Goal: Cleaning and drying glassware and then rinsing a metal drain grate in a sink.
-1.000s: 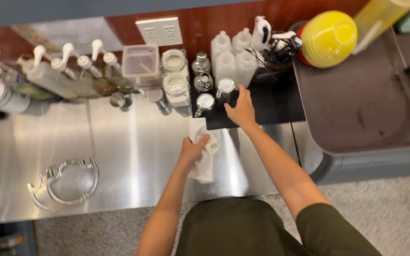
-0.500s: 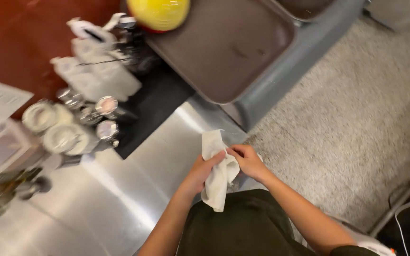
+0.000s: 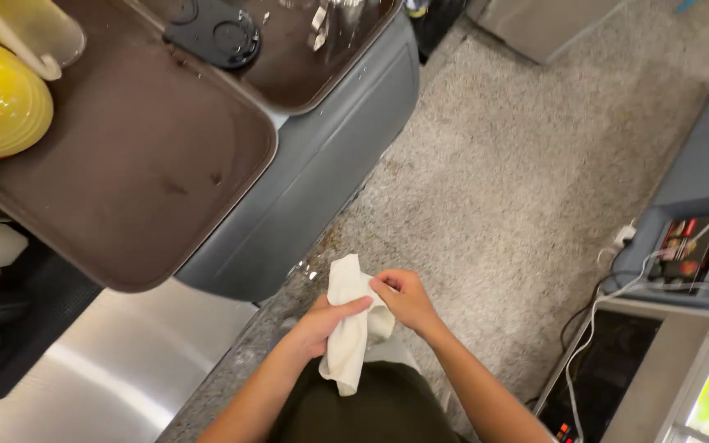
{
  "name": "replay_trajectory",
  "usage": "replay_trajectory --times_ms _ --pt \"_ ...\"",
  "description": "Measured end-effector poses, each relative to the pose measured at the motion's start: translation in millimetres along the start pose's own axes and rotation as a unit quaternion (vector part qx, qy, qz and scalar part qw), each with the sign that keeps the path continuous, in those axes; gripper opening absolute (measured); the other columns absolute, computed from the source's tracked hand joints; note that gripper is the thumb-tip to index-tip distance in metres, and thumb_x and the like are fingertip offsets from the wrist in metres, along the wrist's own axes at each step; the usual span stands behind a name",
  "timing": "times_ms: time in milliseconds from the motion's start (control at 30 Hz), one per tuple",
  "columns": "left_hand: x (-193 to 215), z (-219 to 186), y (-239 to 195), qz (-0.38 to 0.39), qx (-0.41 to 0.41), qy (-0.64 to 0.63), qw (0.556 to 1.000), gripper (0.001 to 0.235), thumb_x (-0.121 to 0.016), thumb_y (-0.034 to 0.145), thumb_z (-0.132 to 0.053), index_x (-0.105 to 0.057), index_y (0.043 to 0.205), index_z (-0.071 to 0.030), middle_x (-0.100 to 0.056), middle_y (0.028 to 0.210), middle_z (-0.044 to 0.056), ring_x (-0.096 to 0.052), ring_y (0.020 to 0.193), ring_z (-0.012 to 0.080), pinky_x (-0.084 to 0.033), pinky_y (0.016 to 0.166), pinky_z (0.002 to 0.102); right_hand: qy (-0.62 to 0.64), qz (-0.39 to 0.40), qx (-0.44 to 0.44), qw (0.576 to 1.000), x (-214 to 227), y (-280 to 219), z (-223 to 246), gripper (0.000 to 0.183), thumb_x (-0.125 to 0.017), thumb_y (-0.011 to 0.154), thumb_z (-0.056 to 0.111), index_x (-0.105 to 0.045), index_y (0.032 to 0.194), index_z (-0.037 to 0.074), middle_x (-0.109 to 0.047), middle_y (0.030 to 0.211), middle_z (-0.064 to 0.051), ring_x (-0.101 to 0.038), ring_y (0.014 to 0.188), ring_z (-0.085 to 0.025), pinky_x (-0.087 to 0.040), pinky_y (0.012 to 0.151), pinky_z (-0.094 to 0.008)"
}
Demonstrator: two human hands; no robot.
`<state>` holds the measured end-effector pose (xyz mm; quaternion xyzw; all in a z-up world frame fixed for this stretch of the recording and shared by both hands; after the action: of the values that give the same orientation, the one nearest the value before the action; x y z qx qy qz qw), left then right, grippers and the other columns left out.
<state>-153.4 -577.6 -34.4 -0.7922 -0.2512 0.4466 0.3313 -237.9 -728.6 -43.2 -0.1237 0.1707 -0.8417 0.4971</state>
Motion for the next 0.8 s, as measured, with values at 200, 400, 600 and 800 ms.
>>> replay_trajectory --times_ms 200,400,600,800 --pt "-24.3 -51.8 21.1 -0.006 -0.046 -0.081 0.996 0.053 -0.073 0.088 -0.028 -0.057 0.134 -0.008 -0.071 0.118 0.008 -0.071 0.105 0.0212 -0.059 0.088 0.04 -0.168 -0.079 0.17 0.968 66.1 98.9 127.1 0.014 -0.07 0.093 0.017 -0.073 0.097 0.003 -0.071 0.08 -0.004 -0.066 0.072 -0.011 -0.052 0.063 -0.027" --pt "-34.8 -105.7 73.4 0.034 -0.095 -0.103 0.99 0.057 -0.066 0.094 -0.041 -0.055 0.139 -0.009 -0.069 0.124 0.009 -0.068 0.109 0.023 -0.057 0.09 0.042 -0.36 -0.092 0.473 0.799 55.5 170.3 315.7 0.035 -0.079 0.087 0.006 -0.063 0.118 0.006 -0.062 0.127 -0.013 -0.059 0.121 -0.033 -0.05 0.103 -0.042" --pt "-66.4 -165.0 109.6 0.118 -0.114 -0.107 0.981 0.074 -0.049 0.097 -0.06 -0.049 0.148 -0.006 -0.065 0.138 0.009 -0.063 0.124 0.0231 -0.05 0.106 0.041 -0.523 0.023 0.549 0.651 16.7 248.4 403.5 0.078 -0.084 0.063 0.014 -0.058 0.135 0.003 -0.049 0.144 -0.022 -0.043 0.136 -0.044 -0.039 0.108 -0.051" --pt "-61.1 -211.7 99.6 0.089 -0.247 -0.204 0.943 0.088 -0.029 0.093 -0.071 -0.041 0.153 -0.008 -0.058 0.147 0.01 -0.058 0.132 0.0281 -0.046 0.111 0.046 -0.605 0.106 0.591 0.523 -2.8 319.4 389.0 0.06 -0.085 0.07 0.032 -0.066 0.123 0.013 -0.054 0.128 -0.018 -0.046 0.124 -0.042 -0.035 0.111 -0.056"
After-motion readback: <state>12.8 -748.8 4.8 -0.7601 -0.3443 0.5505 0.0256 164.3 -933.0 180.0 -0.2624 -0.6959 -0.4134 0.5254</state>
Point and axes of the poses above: each hand's wrist, its own y-axis towards the middle knuckle, its own x-axis out of the back of the hand, z = x × y, the point moved 6 cm from there along y, towards the middle knuckle
